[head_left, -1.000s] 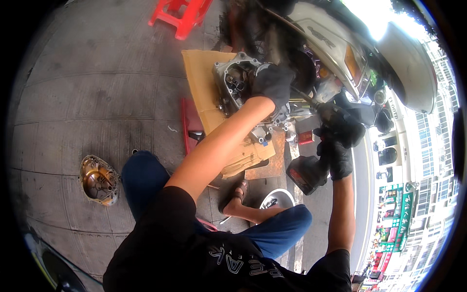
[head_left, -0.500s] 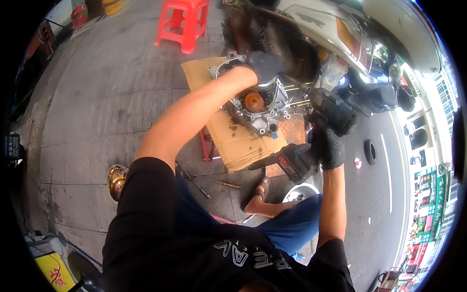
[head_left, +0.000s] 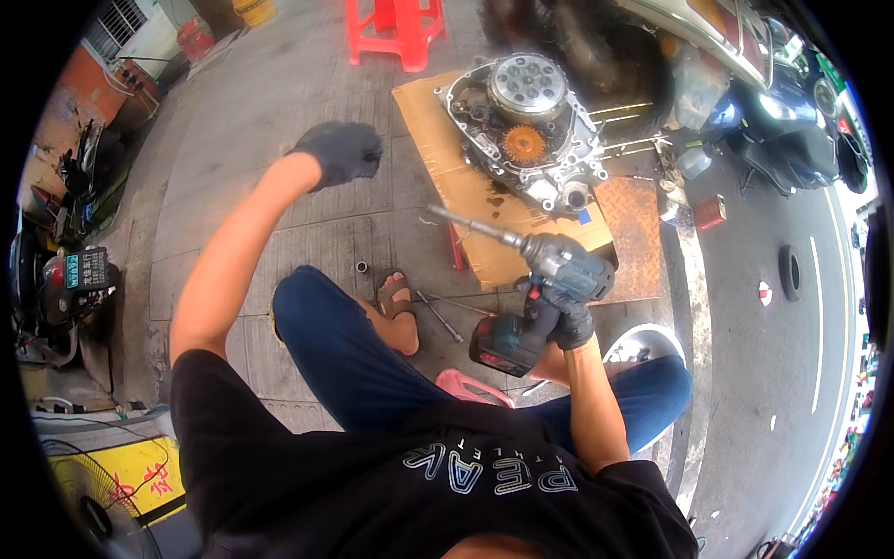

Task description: The person uses a screwdriver to pry off a metal cover from an engine component and then uses a power drill to unscrew bolts from the internal clutch assembly.

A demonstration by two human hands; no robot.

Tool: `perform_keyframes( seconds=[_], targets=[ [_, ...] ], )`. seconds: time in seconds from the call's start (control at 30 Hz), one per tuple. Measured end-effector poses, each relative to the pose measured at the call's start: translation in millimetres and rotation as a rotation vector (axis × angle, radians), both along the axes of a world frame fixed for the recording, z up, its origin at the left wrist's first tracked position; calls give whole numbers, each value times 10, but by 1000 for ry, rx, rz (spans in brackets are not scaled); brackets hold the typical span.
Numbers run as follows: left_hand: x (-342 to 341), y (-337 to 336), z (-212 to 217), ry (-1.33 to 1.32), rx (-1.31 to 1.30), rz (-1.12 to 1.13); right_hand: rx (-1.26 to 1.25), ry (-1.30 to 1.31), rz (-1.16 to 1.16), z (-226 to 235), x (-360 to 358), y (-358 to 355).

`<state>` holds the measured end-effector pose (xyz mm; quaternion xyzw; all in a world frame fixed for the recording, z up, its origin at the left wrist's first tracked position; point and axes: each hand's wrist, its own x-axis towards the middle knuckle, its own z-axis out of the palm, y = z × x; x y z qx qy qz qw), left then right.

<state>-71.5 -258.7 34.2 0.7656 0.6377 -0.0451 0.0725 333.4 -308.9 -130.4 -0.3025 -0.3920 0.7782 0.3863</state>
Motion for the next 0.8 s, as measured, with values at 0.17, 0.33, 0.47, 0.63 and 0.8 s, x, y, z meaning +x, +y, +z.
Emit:
perform_keyframes(
  seconds=[0.17, 0.33, 0.47, 0.63, 0.8],
  targets=[
    [-1312, -1065, -1516, -414, -156, 641, 75, -227, 312, -264, -114, -173],
    [-2030, -2660, -3221, -264, -211, 1004, -321, -236, 558, -1012, -130, -326],
    [-1766, -2755, -3760, -289, -349, 1226, -723, -198, 409, -1420, 108, -350],
    [-1961, -3113, -4147, -305, -286, 1335, -991, -382, 397, -2023, 123, -331],
    [-2005, -2646, -3651, -470, -227, 1232, -935, -481, 338, -2596, 355, -389]
  ],
)
